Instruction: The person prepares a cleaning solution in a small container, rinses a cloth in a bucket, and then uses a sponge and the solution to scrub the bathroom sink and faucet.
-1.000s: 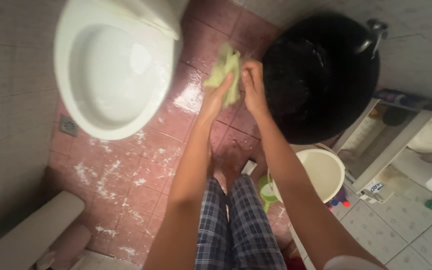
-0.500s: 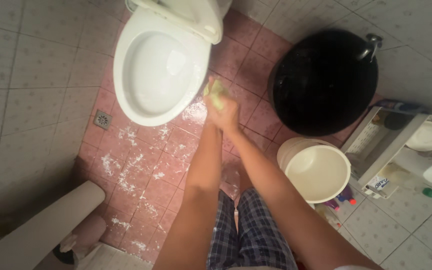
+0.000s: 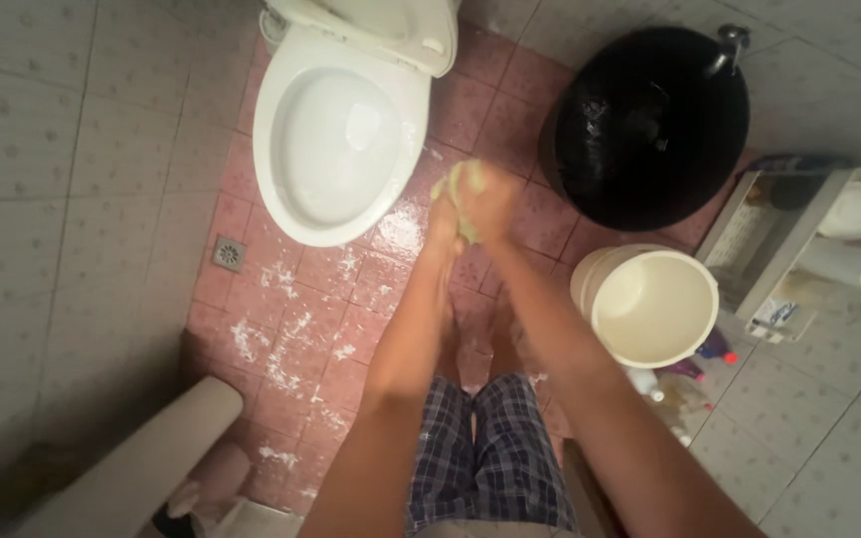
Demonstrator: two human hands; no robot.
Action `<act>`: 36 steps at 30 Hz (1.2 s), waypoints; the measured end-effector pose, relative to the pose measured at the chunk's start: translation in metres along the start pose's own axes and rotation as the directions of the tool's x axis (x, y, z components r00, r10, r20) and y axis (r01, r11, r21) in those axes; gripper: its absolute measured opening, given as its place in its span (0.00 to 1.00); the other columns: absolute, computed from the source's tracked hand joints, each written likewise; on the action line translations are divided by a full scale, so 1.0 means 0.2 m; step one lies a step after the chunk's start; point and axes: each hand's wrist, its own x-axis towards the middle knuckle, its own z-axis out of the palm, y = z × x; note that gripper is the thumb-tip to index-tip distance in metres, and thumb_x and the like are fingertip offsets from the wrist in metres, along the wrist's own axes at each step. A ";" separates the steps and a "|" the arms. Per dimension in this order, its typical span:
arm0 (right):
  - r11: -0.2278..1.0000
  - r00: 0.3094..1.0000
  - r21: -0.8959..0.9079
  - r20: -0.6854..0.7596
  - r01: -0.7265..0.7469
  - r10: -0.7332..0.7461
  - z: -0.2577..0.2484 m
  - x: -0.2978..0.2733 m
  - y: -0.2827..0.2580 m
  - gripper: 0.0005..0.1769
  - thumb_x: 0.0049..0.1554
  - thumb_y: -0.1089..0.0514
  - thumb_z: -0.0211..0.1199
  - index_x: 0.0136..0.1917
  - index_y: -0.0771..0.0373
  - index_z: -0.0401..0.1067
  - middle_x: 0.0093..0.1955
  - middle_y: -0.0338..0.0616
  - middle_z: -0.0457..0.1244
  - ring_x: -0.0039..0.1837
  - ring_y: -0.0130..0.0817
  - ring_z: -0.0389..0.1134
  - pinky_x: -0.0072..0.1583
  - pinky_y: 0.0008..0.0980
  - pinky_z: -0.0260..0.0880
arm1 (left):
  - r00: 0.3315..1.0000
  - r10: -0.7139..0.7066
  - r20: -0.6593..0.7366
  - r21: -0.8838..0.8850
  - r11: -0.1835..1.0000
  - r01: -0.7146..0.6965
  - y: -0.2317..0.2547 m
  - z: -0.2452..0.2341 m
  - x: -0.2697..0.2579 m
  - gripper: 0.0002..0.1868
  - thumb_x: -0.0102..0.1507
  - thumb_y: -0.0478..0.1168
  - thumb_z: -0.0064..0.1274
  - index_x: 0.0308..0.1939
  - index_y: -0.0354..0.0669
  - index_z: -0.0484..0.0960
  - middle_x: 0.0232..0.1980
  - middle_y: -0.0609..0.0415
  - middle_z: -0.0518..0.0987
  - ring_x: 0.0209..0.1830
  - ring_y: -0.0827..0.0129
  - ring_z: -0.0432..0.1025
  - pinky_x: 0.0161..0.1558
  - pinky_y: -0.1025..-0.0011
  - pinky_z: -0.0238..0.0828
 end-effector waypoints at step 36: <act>0.113 0.803 0.960 0.145 -0.255 0.578 -0.45 -0.26 0.30 0.24 0.55 0.57 0.74 0.60 0.59 0.66 0.66 0.46 0.67 0.70 0.45 0.66 0.69 0.51 0.67 | 0.963 -0.120 0.240 0.427 0.904 0.006 -0.01 0.24 -0.45 0.37 0.59 0.22 0.38 0.73 0.44 0.57 0.69 0.40 0.68 0.67 0.50 0.69 0.61 0.57 0.76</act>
